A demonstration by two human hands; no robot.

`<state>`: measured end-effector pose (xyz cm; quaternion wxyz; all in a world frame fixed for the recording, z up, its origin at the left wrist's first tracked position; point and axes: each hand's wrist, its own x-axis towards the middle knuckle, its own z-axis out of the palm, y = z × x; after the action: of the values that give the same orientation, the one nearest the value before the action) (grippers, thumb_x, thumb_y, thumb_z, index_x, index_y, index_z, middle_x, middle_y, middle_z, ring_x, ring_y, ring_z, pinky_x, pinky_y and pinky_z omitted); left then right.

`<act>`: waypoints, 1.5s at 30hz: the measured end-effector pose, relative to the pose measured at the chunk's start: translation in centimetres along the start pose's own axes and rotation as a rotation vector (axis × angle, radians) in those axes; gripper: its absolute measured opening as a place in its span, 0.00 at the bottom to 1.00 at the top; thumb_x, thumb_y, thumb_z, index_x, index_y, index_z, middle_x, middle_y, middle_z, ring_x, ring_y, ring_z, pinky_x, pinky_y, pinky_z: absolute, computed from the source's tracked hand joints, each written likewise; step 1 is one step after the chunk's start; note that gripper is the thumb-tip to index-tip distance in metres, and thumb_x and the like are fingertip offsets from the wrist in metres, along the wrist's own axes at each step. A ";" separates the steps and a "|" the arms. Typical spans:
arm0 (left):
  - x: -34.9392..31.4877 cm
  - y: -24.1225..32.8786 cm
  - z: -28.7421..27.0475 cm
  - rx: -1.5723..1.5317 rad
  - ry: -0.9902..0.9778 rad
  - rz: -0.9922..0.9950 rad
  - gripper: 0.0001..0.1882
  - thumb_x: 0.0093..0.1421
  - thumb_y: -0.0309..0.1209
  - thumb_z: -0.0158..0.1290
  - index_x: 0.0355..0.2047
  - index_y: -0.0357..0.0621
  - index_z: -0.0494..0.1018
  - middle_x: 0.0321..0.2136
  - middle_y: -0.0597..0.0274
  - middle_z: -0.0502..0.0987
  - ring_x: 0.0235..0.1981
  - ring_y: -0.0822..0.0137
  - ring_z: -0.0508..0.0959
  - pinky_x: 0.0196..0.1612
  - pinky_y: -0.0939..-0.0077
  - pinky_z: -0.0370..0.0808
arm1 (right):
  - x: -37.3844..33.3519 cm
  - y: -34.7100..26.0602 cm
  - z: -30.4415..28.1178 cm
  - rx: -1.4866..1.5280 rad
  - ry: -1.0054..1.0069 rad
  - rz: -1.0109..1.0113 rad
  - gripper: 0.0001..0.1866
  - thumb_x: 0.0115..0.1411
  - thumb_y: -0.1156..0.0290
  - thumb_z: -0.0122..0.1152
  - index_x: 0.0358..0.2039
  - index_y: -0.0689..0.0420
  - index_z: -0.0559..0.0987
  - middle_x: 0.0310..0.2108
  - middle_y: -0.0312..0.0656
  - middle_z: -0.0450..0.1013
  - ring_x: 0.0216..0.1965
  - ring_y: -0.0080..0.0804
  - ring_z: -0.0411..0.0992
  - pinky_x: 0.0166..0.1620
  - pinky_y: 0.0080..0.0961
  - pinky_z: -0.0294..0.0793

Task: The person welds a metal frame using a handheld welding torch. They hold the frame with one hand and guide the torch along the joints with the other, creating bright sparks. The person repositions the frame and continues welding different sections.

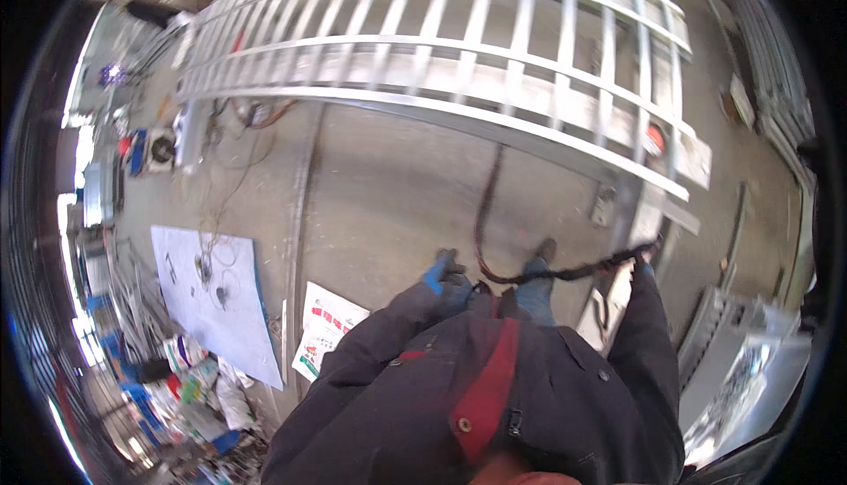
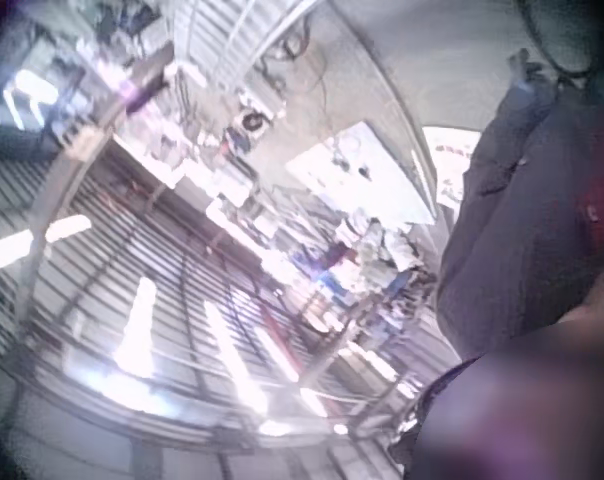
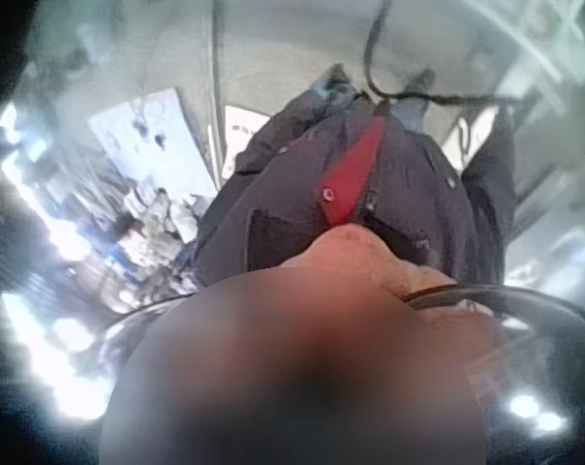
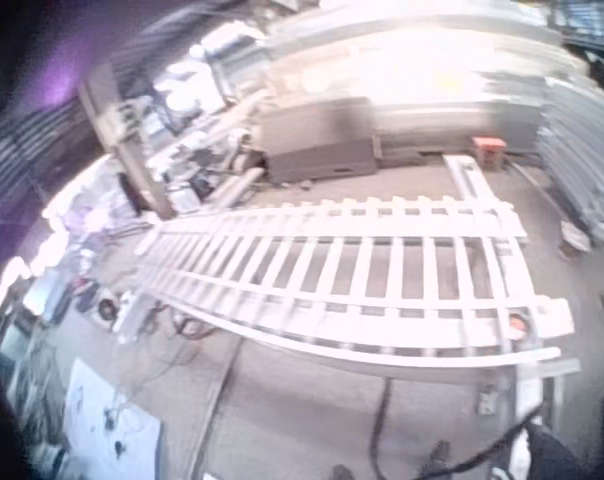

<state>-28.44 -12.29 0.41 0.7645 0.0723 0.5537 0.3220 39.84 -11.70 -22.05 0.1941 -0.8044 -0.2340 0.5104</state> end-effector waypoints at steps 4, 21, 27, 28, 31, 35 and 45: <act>-0.3 1.1 -7.9 -0.019 0.011 0.040 0.50 0.54 0.64 0.66 0.67 0.45 0.65 0.48 0.57 0.75 0.45 0.64 0.75 0.40 0.62 0.77 | -4.6 -1.0 9.2 0.342 -0.119 0.288 0.15 0.66 0.44 0.56 0.38 0.40 0.78 0.41 0.30 0.75 0.45 0.33 0.70 0.51 0.52 0.71; -1.4 11.3 -27.7 0.860 0.206 0.296 0.28 0.68 0.56 0.54 0.48 0.44 0.82 0.38 0.56 0.85 0.41 0.66 0.84 0.45 0.68 0.78 | -12.9 -22.9 48.5 -0.387 -0.781 -0.011 0.25 0.66 0.45 0.62 0.49 0.53 0.81 0.39 0.40 0.80 0.32 0.38 0.77 0.30 0.38 0.74; 2.0 21.3 -29.9 0.723 0.295 0.390 0.26 0.69 0.56 0.53 0.51 0.48 0.82 0.41 0.59 0.85 0.40 0.67 0.84 0.45 0.64 0.80 | -12.1 -33.1 53.1 -0.407 -0.706 0.046 0.25 0.67 0.46 0.62 0.51 0.55 0.79 0.43 0.47 0.79 0.34 0.43 0.77 0.34 0.41 0.77; 2.6 24.3 -30.2 0.628 0.272 0.360 0.26 0.69 0.56 0.54 0.53 0.49 0.81 0.42 0.60 0.85 0.40 0.67 0.84 0.45 0.64 0.80 | -11.9 -36.5 53.3 -0.492 -0.696 -0.108 0.27 0.67 0.44 0.61 0.51 0.56 0.78 0.43 0.47 0.79 0.33 0.43 0.78 0.34 0.42 0.78; 4.0 32.4 -30.1 0.708 0.171 0.277 0.28 0.69 0.53 0.54 0.59 0.46 0.77 0.45 0.57 0.84 0.40 0.65 0.83 0.44 0.65 0.79 | -10.3 -45.9 55.7 -0.395 -0.563 -0.026 0.28 0.68 0.46 0.60 0.54 0.58 0.80 0.44 0.49 0.81 0.40 0.41 0.80 0.43 0.42 0.80; 8.9 40.7 -31.3 0.688 0.232 0.416 0.32 0.69 0.50 0.55 0.65 0.41 0.70 0.50 0.50 0.82 0.40 0.63 0.81 0.45 0.66 0.79 | -4.9 -56.3 58.3 -0.388 -0.309 -0.379 0.29 0.65 0.44 0.60 0.47 0.60 0.83 0.39 0.51 0.82 0.38 0.46 0.82 0.40 0.48 0.81; 26.2 56.9 -40.5 0.637 0.120 0.612 0.25 0.72 0.37 0.56 0.64 0.37 0.70 0.54 0.52 0.80 0.53 0.65 0.79 0.57 0.68 0.77 | -3.6 -63.6 70.8 -1.027 0.035 -0.228 0.47 0.67 0.45 0.54 0.70 0.73 0.56 0.61 0.68 0.68 0.63 0.67 0.67 0.66 0.55 0.64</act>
<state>-83.38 37.23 -9.28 0.5403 0.4458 0.6217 0.3504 -37.44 43.24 -12.96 -0.1672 -0.7738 -0.5367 0.2918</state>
